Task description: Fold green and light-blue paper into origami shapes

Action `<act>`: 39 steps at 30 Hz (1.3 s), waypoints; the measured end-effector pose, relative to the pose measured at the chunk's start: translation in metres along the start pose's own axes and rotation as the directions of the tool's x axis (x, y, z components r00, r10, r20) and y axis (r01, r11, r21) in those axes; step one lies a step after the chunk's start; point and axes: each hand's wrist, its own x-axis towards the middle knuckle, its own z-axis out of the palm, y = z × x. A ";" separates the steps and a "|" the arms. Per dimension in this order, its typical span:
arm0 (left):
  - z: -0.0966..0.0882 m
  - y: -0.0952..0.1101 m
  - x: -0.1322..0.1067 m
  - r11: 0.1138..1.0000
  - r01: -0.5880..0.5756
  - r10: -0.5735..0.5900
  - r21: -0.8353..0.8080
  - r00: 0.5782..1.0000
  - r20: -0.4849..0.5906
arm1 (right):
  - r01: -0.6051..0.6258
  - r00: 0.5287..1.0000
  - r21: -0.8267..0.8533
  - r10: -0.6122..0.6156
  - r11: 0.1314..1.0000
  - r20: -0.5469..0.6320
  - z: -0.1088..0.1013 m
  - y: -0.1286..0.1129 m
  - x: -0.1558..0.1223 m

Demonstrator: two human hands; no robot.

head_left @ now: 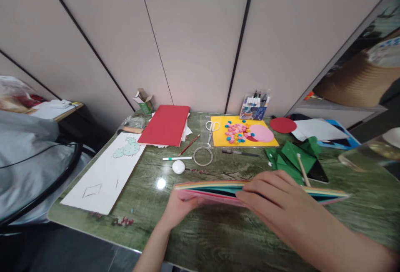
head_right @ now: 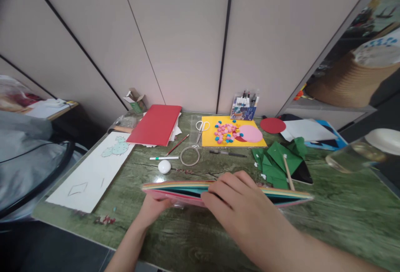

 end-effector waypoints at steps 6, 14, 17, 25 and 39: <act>-0.001 0.003 -0.002 0.999 -0.013 0.013 0.031 1.000 0.020 | -0.033 0.998 0.004 0.032 0.999 0.056 -0.009 0.001 0.010; -0.002 -0.002 -0.003 0.997 -0.003 0.006 0.076 0.999 -0.039 | -0.038 0.996 0.020 0.036 0.999 0.083 -0.009 0.005 0.010; -0.003 -0.005 -0.002 0.996 -0.017 0.018 0.093 1.000 -0.011 | -0.043 0.995 0.033 0.039 0.999 0.093 -0.005 0.007 0.008; -0.003 -0.002 -0.002 0.994 -0.071 0.070 0.087 0.997 0.013 | -0.036 0.994 -0.002 0.036 0.999 0.105 -0.011 0.003 0.012; -0.001 0.015 -0.003 0.989 -0.123 0.123 0.082 0.992 -0.002 | -0.023 0.995 0.030 0.020 0.999 0.103 -0.010 0.003 0.010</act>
